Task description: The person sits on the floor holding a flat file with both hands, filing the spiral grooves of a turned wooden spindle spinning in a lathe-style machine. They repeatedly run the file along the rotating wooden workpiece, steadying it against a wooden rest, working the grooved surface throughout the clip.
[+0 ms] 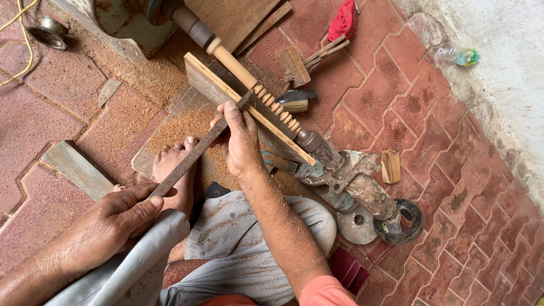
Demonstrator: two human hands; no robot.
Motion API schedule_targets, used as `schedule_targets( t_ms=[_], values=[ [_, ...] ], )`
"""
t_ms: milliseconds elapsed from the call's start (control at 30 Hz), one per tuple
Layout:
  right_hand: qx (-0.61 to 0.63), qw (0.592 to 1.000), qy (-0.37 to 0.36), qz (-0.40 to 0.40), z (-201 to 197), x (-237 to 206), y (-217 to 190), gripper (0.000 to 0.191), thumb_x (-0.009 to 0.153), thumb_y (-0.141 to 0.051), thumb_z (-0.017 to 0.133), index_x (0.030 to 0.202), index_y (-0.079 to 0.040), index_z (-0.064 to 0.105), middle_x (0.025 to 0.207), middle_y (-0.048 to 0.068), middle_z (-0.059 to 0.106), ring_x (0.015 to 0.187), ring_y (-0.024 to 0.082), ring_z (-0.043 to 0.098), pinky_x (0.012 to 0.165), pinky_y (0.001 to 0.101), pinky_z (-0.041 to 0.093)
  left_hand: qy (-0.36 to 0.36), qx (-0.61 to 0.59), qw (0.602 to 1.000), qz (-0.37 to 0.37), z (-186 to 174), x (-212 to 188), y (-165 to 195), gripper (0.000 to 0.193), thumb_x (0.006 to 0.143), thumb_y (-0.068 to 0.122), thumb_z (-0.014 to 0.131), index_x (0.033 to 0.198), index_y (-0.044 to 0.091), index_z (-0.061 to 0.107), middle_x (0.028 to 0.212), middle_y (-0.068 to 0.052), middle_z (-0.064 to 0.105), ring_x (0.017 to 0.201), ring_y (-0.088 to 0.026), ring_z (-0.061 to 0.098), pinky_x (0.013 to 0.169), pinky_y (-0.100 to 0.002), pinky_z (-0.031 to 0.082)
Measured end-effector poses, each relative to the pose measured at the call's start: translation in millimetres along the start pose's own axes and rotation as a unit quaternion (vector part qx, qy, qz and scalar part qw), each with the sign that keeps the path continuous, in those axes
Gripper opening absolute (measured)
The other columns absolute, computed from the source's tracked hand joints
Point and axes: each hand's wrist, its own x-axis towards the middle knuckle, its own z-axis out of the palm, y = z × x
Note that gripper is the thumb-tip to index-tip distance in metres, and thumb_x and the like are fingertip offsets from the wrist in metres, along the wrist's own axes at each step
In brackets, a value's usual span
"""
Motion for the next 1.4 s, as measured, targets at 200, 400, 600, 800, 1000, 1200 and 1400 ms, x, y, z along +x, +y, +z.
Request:
schedule_targets(
  t_ms=[200,400,600,800,1000,1200,1400],
  values=[
    [0.003,1.000,-0.001,0.004,-2,0,1,0.032,0.105,-0.041,0.062,0.108,-0.009,0.062,0.082,0.002,0.063,0.069,0.011,0.063,0.054,0.0307,0.059,-0.007,-0.018,1.000,-0.003,0,1,2,0.055,0.101,0.039,0.058,0.148,0.010,0.064,0.090,-0.010,0.075,0.078,-0.016,0.065,0.067,-0.034,0.059],
    [0.022,1.000,-0.022,0.003,-6,0,3,0.032,0.105,-0.041,0.062,0.110,-0.009,0.062,0.086,0.004,0.066,0.070,0.013,0.066,0.056,0.0317,0.061,-0.011,0.051,0.999,-0.012,-12,1,8,0.054,0.102,0.042,0.057,0.147,0.011,0.062,0.091,-0.007,0.073,0.078,-0.014,0.068,0.069,-0.030,0.060],
    [0.025,0.999,-0.023,0.007,-6,3,5,0.032,0.106,-0.041,0.061,0.110,-0.009,0.062,0.089,0.005,0.067,0.073,0.013,0.067,0.058,0.0317,0.062,-0.022,0.003,0.999,-0.037,-24,1,16,0.046,0.104,0.041,0.061,0.143,0.016,0.066,0.072,-0.001,0.050,0.065,-0.013,0.045,0.055,-0.032,0.044],
    [0.026,0.999,-0.022,0.004,-4,2,3,0.032,0.106,-0.041,0.061,0.110,-0.009,0.061,0.088,0.006,0.067,0.072,0.014,0.066,0.058,0.0315,0.062,-0.023,-0.012,0.999,-0.039,-23,3,18,0.045,0.104,0.041,0.061,0.141,0.016,0.067,0.070,0.000,0.049,0.064,-0.012,0.044,0.053,-0.031,0.042],
    [0.020,1.000,-0.011,0.012,-5,4,3,0.032,0.104,-0.041,0.062,0.108,-0.010,0.062,0.087,0.004,0.066,0.072,0.013,0.066,0.057,0.0329,0.062,-0.005,0.004,0.999,-0.032,-12,-1,13,0.047,0.102,0.038,0.059,0.141,0.014,0.067,0.077,-0.003,0.059,0.069,-0.014,0.051,0.060,-0.032,0.050],
    [0.018,1.000,-0.024,0.008,-5,-1,-1,0.031,0.106,-0.041,0.062,0.108,-0.010,0.062,0.085,0.004,0.065,0.071,0.012,0.065,0.056,0.0310,0.061,0.002,0.005,1.000,-0.006,-2,-4,9,0.052,0.101,0.040,0.059,0.142,0.010,0.070,0.086,-0.008,0.070,0.075,-0.015,0.063,0.066,-0.033,0.058],
    [0.016,1.000,-0.019,0.017,-4,-2,-5,0.031,0.105,-0.041,0.062,0.107,-0.010,0.062,0.085,0.002,0.065,0.073,0.011,0.065,0.057,0.0309,0.061,0.020,0.019,0.999,-0.032,3,-7,11,0.052,0.100,0.038,0.059,0.143,0.011,0.069,0.084,-0.010,0.073,0.076,-0.016,0.064,0.067,-0.035,0.058]
  ],
)
